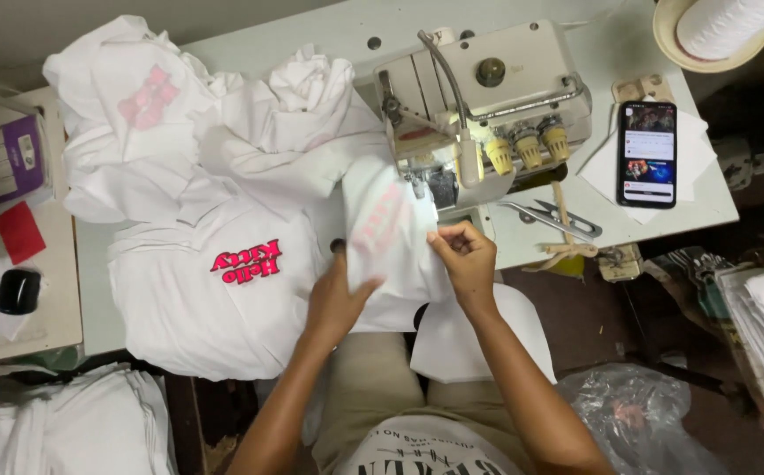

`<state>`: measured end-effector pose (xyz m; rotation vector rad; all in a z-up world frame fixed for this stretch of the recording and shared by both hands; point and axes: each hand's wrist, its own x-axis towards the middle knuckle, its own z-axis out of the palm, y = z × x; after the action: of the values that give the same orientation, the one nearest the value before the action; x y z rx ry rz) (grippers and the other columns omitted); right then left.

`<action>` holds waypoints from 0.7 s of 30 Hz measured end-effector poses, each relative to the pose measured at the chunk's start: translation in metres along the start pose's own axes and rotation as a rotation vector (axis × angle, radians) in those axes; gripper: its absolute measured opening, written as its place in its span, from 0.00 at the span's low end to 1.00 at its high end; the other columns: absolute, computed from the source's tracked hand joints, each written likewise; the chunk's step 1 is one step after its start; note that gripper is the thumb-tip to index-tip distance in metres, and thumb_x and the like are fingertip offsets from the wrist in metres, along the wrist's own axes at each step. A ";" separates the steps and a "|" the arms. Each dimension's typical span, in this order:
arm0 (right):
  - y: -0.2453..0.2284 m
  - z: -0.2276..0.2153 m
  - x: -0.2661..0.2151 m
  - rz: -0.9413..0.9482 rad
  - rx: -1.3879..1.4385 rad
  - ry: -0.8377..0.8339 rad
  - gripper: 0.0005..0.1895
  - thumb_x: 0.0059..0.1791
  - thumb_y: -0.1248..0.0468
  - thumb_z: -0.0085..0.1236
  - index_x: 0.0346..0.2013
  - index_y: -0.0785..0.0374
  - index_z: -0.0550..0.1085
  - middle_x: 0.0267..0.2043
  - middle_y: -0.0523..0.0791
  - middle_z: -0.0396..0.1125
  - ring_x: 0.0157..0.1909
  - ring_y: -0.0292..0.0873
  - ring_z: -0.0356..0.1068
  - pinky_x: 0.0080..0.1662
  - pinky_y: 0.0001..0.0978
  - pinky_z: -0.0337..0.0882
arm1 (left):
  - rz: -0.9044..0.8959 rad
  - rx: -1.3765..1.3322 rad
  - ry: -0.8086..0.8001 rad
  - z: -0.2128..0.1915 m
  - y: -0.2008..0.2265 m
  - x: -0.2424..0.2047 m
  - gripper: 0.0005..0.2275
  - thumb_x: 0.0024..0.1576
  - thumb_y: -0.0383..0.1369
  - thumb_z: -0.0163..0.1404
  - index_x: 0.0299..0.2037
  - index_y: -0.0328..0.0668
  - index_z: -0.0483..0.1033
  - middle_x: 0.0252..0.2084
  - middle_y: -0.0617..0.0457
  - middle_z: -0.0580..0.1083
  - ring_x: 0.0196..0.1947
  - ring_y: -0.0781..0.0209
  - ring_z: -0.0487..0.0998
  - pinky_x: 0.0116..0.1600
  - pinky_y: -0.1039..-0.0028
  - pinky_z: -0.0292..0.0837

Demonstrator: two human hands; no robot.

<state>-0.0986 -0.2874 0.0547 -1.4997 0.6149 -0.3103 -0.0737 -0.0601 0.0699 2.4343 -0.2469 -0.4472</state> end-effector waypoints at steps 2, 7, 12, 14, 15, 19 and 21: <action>0.010 -0.003 -0.008 0.071 0.011 -0.043 0.10 0.45 0.64 0.73 0.37 0.65 0.81 0.22 0.42 0.67 0.26 0.31 0.64 0.31 0.23 0.72 | -0.056 0.057 0.093 -0.029 -0.016 -0.004 0.32 0.59 0.46 0.54 0.70 0.36 0.62 0.59 0.30 0.72 0.58 0.29 0.74 0.60 0.44 0.68; 0.026 -0.010 -0.042 0.192 -0.064 -0.146 0.09 0.47 0.61 0.71 0.37 0.64 0.83 0.21 0.44 0.69 0.25 0.34 0.67 0.29 0.25 0.70 | 0.388 0.430 0.848 -0.085 0.036 -0.006 0.24 0.57 0.20 0.59 0.64 0.29 0.69 0.60 0.39 0.72 0.63 0.40 0.70 0.69 0.50 0.54; 0.029 -0.023 -0.078 0.224 -0.033 -0.077 0.09 0.46 0.63 0.71 0.36 0.66 0.84 0.20 0.49 0.71 0.24 0.40 0.71 0.34 0.28 0.70 | 0.497 0.007 0.337 0.019 0.086 0.002 0.25 0.66 0.32 0.46 0.70 0.23 0.57 0.68 0.25 0.63 0.71 0.32 0.61 0.73 0.51 0.53; 0.032 -0.027 -0.079 0.220 -0.028 -0.075 0.08 0.47 0.64 0.70 0.35 0.66 0.84 0.19 0.50 0.72 0.23 0.40 0.72 0.33 0.28 0.69 | 0.484 0.074 0.385 0.029 0.082 0.018 0.25 0.66 0.29 0.45 0.71 0.24 0.55 0.70 0.28 0.62 0.72 0.35 0.60 0.74 0.50 0.50; 0.034 -0.029 -0.080 0.219 -0.020 -0.071 0.06 0.47 0.64 0.69 0.34 0.65 0.84 0.19 0.51 0.72 0.22 0.40 0.72 0.32 0.27 0.69 | 0.471 0.145 0.430 0.034 0.081 0.025 0.25 0.66 0.27 0.43 0.72 0.25 0.53 0.72 0.31 0.61 0.74 0.38 0.59 0.75 0.50 0.48; 0.018 -0.021 -0.063 0.189 0.026 -0.073 0.05 0.48 0.67 0.67 0.33 0.68 0.83 0.21 0.52 0.74 0.22 0.42 0.72 0.34 0.30 0.71 | 0.473 0.128 0.494 0.031 0.077 0.066 0.24 0.67 0.29 0.40 0.73 0.28 0.54 0.71 0.34 0.63 0.73 0.40 0.62 0.74 0.51 0.51; 0.012 -0.013 -0.049 0.166 0.082 -0.065 0.06 0.49 0.66 0.67 0.32 0.69 0.82 0.21 0.52 0.72 0.22 0.42 0.71 0.31 0.33 0.74 | 0.438 0.184 0.471 0.024 0.076 0.086 0.23 0.67 0.32 0.40 0.71 0.29 0.57 0.70 0.35 0.65 0.72 0.44 0.64 0.74 0.50 0.48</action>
<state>-0.1478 -0.2705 0.0523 -1.3651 0.6622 -0.1567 -0.0084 -0.1567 0.0777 2.4791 -0.6149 0.3519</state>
